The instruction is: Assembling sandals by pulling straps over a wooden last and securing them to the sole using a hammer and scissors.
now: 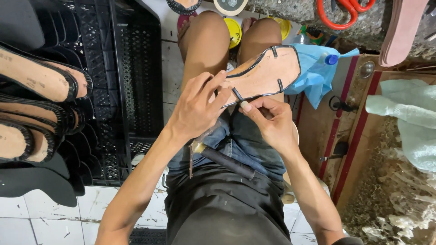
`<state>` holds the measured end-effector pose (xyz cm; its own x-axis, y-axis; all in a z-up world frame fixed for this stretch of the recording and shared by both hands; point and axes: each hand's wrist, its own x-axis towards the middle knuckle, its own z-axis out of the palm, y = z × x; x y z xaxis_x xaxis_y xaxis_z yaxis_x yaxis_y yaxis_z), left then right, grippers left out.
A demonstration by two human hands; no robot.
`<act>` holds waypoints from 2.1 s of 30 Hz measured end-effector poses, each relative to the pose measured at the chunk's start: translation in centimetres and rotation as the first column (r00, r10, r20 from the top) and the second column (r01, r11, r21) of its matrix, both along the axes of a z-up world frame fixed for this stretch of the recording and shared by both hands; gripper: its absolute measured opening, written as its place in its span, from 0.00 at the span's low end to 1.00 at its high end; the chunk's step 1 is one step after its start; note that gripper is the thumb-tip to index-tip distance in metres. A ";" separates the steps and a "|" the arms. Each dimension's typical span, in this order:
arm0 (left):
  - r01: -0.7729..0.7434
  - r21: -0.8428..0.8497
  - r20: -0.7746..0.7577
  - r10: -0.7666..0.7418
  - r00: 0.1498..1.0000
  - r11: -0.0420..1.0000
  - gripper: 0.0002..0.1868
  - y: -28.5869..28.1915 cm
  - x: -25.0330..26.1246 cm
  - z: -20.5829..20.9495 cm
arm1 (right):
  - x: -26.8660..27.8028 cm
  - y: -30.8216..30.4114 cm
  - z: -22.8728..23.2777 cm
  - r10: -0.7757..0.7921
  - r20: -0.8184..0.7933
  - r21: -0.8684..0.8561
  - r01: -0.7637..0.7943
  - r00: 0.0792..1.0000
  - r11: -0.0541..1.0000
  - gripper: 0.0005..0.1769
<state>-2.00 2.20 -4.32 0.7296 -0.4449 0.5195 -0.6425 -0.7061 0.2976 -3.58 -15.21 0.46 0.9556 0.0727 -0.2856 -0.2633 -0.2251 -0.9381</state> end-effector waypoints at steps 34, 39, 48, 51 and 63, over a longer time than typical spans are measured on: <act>-0.127 -0.506 -0.428 -0.120 0.896 0.853 0.21 2.3 0.5 4.5 | -4.0 -5.6 4.8 0.225 0.040 -0.150 -0.217 0.974 0.965 0.05; -0.451 -0.571 -0.748 -0.209 0.630 0.686 0.28 2.8 -1.5 5.2 | -3.5 -6.4 5.6 0.316 0.110 -0.133 -0.301 0.942 0.944 0.06; -0.702 -0.593 -0.800 -0.379 0.464 0.393 0.30 1.8 -3.5 5.5 | -3.5 -6.3 5.3 0.351 0.118 -0.079 -0.344 0.929 0.936 0.07; -0.725 -0.598 -0.785 -0.432 0.444 0.341 0.30 1.7 -3.9 5.1 | -3.3 -6.2 5.2 0.368 0.120 -0.070 -0.362 0.922 0.930 0.07; -0.931 -0.231 -0.462 -0.874 -0.152 0.283 0.18 -0.2 -2.9 4.5 | -6.3 -1.5 -3.1 -0.197 -0.055 0.569 0.193 0.979 0.799 0.08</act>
<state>-4.87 2.04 0.14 0.4761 -0.5586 -0.6792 0.8537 0.4790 0.2045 -9.92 -16.70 -2.59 0.9688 0.0321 -0.2456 -0.2373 0.4046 -0.8832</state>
